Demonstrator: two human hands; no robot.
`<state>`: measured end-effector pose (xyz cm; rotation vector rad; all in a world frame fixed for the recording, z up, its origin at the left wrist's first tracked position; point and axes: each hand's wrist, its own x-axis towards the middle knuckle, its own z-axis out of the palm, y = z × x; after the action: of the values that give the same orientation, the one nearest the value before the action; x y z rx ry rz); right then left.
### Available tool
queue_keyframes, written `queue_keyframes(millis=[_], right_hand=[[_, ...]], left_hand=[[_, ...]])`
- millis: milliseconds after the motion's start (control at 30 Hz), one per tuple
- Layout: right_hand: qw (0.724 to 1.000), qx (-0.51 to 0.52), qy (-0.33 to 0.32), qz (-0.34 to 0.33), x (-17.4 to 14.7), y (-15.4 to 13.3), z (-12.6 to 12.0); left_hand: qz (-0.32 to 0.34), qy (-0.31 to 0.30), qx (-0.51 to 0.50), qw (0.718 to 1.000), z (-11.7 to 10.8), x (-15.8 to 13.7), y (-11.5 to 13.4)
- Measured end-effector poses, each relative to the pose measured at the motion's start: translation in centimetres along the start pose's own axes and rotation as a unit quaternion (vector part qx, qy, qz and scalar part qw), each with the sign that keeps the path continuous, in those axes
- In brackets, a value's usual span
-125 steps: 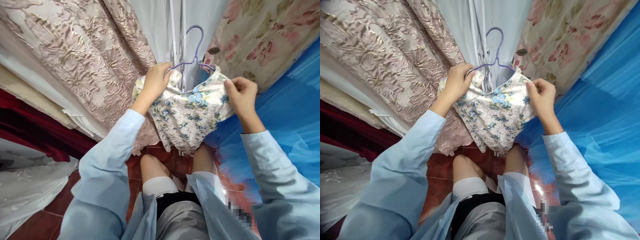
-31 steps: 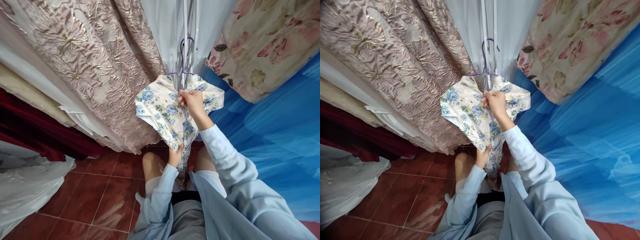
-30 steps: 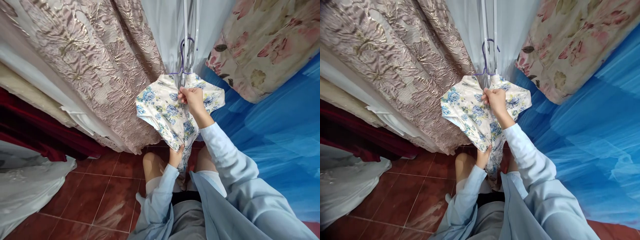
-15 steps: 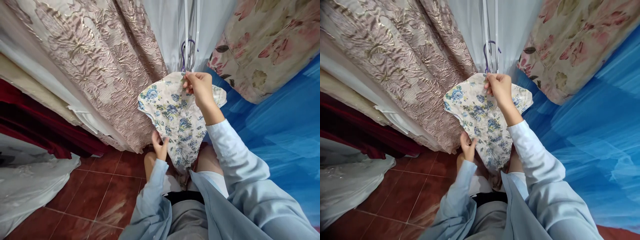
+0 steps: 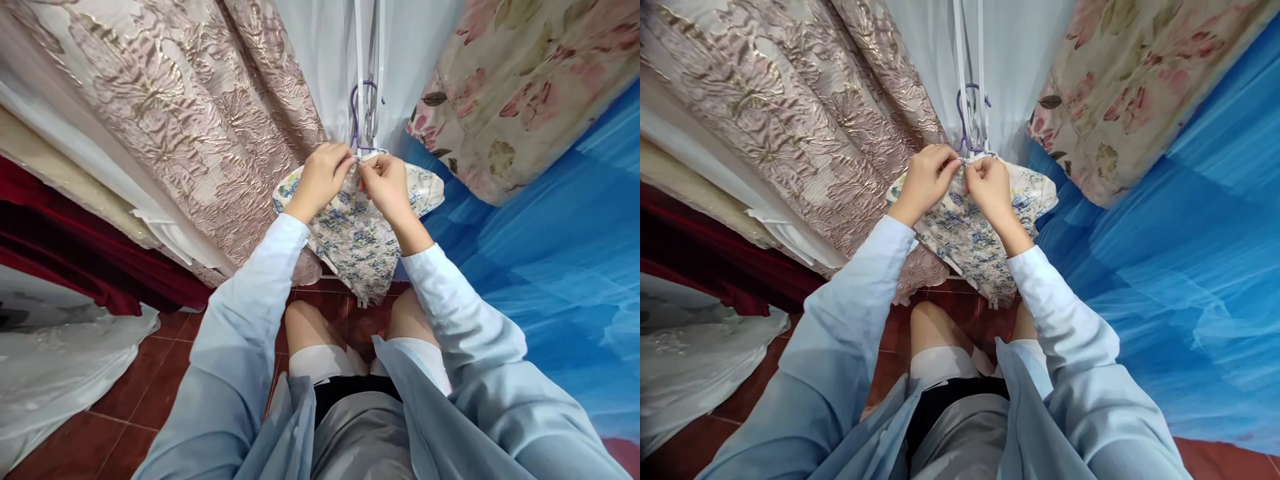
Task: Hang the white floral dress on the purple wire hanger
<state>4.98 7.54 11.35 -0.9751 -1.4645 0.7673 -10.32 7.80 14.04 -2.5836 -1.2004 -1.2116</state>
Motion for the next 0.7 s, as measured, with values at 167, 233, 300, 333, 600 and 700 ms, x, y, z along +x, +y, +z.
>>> queue_keyframes(millis=[167, 233, 300, 333, 600, 700], right_hand=[[0.998, -0.062, 0.016, 0.024, -2.1, 2.8, 1.8], [0.995, -0.088, 0.008, 0.046, -4.5, 4.5, 2.5], [0.990, -0.117, -0.004, 0.077, -7.3, 6.2, 2.7], [0.987, -0.132, -0.008, 0.092, -8.6, 7.0, 2.7], [0.970, -0.185, -0.066, 0.140, -13.0, 9.1, 3.3], [0.956, -0.204, -0.105, 0.182, -13.6, 9.9, 3.6]], left_hand=[[-0.035, 0.091, 0.021, 0.995, -1.1, 0.4, 0.2], [-0.067, 0.133, 0.007, 0.989, -2.2, 0.4, -0.8], [-0.092, 0.171, -0.016, 0.981, -3.6, -0.1, -3.2], [-0.104, 0.191, -0.031, 0.976, -4.3, -0.5, -4.7], [-0.328, 0.388, -0.363, 0.781, -3.6, -9.5, -15.2], [-0.389, 0.406, -0.427, 0.708, -0.2, -13.1, -13.9]])
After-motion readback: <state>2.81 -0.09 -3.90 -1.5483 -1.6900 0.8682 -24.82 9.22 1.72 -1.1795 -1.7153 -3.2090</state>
